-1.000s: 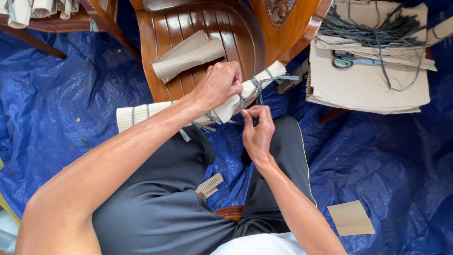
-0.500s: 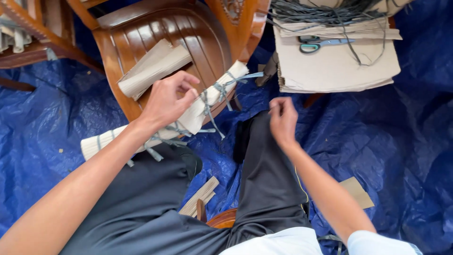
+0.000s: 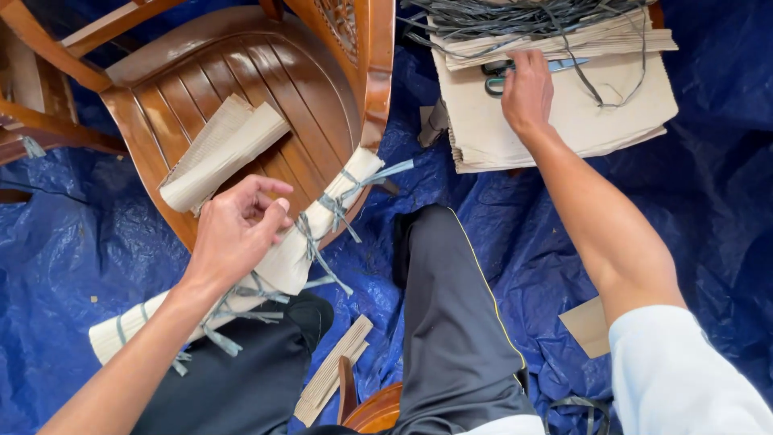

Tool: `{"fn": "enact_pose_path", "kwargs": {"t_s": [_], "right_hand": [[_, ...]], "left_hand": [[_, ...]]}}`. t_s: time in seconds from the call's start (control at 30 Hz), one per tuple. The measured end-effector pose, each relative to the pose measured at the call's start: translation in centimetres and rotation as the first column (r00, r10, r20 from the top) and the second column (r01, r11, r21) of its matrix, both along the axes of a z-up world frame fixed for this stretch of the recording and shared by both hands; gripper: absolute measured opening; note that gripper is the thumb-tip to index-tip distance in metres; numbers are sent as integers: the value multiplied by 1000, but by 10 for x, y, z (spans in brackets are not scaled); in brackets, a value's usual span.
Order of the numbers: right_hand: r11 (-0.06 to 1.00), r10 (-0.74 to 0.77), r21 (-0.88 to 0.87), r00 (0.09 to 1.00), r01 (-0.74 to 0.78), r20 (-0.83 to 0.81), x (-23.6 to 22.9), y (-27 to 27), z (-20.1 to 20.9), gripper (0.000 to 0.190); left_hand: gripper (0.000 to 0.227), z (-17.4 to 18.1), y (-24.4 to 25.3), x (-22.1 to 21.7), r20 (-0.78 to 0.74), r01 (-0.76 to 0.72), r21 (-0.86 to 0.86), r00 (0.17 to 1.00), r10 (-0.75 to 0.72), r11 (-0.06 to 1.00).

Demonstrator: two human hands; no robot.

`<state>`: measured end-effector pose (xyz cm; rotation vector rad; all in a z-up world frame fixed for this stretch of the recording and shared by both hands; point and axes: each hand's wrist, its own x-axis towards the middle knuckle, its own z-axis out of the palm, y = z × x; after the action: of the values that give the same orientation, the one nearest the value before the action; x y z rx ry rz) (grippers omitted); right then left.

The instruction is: Wrap and secure furniture components using protective paper and plastic ties.

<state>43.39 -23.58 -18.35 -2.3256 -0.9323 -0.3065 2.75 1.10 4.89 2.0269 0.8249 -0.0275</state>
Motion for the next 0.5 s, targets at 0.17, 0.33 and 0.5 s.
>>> {"fn": "enact_pose_path", "kwargs": {"t_s": [0.17,0.33,0.5], "right_hand": [[991,85,-122,974,-60,210,26,28,-13,36],[968,167,-209,977,-137,134,20,35,2,4],[958,50,274,990,-84,129,-31,32,61,11]], "left_hand": [[26,-3,2,6,-55,2,-10,998,-2,1000],[24,-6,3,5,-57,36,15,998,-35,999],[24,-5,2,0,1,52,50,999,-52,997]]}}
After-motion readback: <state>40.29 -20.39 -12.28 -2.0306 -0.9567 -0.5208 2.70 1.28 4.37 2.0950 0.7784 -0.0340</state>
